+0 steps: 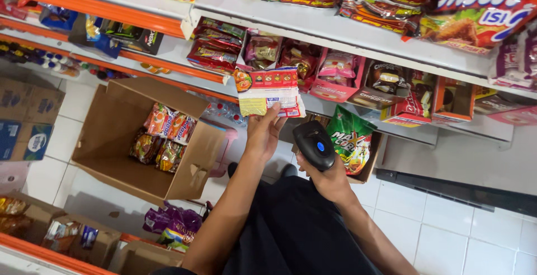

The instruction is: The person takes packets of instant noodles from a cardboard box, scans them with a handheld barcode scanner, and places them onto the shelves in a store.

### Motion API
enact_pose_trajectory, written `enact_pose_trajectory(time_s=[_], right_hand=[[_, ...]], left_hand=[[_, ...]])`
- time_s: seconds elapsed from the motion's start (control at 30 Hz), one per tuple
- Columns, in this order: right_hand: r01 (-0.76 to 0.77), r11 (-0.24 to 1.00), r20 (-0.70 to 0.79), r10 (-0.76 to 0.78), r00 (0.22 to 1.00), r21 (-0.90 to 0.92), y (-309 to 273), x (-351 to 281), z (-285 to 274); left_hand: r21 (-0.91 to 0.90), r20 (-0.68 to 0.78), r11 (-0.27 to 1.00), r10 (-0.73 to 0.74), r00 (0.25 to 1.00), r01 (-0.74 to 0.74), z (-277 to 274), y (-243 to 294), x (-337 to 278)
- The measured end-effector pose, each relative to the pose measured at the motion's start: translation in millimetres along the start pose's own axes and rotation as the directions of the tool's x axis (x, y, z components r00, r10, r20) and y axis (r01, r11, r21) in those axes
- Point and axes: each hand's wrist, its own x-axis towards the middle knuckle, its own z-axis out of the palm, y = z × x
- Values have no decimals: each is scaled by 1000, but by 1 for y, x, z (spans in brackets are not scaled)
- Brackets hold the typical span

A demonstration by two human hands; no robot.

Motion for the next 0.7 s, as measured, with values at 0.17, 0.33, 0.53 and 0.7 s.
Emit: enact_pose_trajectory(time_s=[0.17, 0.33, 0.53, 0.7], right_hand=[[16, 1000, 27, -15, 1000, -11, -3, 1, 10], [92, 996, 27, -92, 995, 14, -9, 9, 20], [186, 954, -67, -175, 982, 234, -53, 23, 24], [389, 887, -156, -359, 920, 248, -88, 43, 44]], left_hand=[[17, -30, 1000, 4, 1000, -4, -10, 5, -5], [68, -28, 980, 187, 982, -185, -2, 13, -17], [695, 331, 233, 736, 590, -680, 17, 57, -55], [743, 596, -271, 684, 421, -612, 27, 115, -70]])
